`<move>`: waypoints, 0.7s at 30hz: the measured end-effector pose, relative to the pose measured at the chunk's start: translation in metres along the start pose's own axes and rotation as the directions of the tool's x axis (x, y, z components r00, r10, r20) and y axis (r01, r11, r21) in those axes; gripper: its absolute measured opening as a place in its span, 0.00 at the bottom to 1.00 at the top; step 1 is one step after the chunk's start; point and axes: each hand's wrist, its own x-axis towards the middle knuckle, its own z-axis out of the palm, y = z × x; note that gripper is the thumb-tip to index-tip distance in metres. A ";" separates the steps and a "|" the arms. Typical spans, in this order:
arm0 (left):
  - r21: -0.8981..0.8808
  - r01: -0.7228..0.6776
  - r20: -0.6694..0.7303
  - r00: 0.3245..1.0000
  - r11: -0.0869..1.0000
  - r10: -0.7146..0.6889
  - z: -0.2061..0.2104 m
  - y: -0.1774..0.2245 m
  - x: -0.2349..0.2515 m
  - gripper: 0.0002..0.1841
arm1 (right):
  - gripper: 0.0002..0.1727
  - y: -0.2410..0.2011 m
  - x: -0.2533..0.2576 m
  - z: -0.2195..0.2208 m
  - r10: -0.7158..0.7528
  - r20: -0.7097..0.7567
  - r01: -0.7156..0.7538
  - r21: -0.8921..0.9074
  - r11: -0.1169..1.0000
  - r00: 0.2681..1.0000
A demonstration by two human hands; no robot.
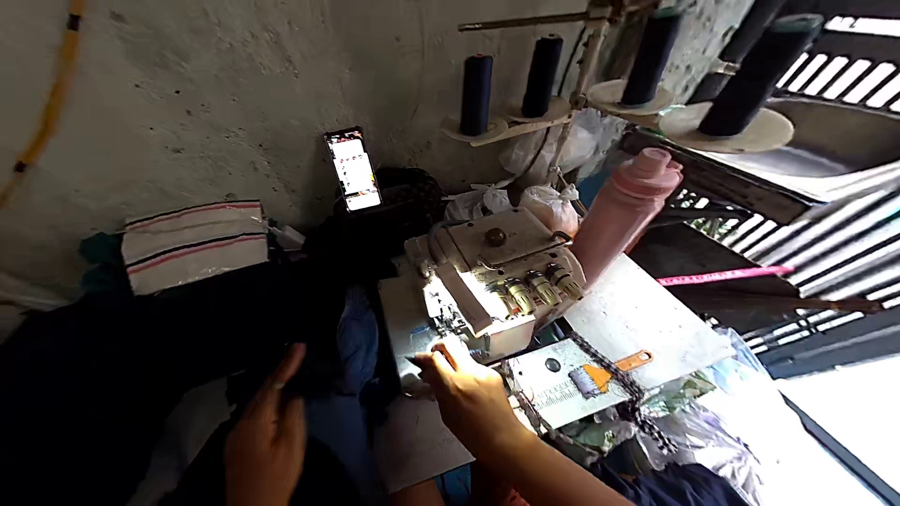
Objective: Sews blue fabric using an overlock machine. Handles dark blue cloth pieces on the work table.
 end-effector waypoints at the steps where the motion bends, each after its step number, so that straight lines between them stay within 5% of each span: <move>1: -0.192 0.089 -0.042 0.994 0.977 -0.099 -0.017 -0.020 -0.001 0.22 | 0.08 -0.003 -0.005 -0.002 -0.015 -0.007 0.015 0.032 0.999 1.000; 4: -0.549 0.404 -0.137 0.820 0.732 -0.555 -0.058 -0.074 -0.005 0.23 | 0.12 -0.015 -0.023 -0.004 -0.057 0.008 0.055 0.157 0.986 0.998; 7: -0.472 0.678 -0.163 0.561 0.564 -0.811 -0.069 -0.129 -0.031 0.21 | 0.14 -0.035 -0.036 -0.007 -0.054 0.204 -0.019 0.344 0.939 0.978; 9: -0.368 0.773 -0.151 0.499 0.517 -0.853 -0.067 -0.148 -0.045 0.25 | 0.16 -0.049 -0.039 -0.001 -0.067 0.386 -0.100 0.397 0.913 0.920; 12: -0.279 0.781 -0.139 0.543 0.559 -0.828 -0.066 -0.151 -0.044 0.29 | 0.27 -0.061 -0.036 0.022 -0.120 0.630 -0.180 0.391 0.903 0.767; 15: -0.015 0.724 -0.193 0.675 0.690 -0.713 -0.068 -0.144 -0.036 0.27 | 0.38 -0.068 -0.033 0.054 -0.169 0.703 -0.139 0.359 0.923 0.691; 18: 0.228 0.560 -0.383 0.804 0.797 -0.455 -0.070 -0.146 -0.024 0.24 | 0.32 -0.071 -0.025 0.075 -0.148 0.809 -0.127 0.264 0.956 0.569; 21: 0.364 0.483 -0.437 0.844 0.797 -0.312 -0.090 -0.153 0.006 0.18 | 0.28 -0.067 -0.023 0.075 -0.125 0.858 -0.128 0.216 0.968 0.498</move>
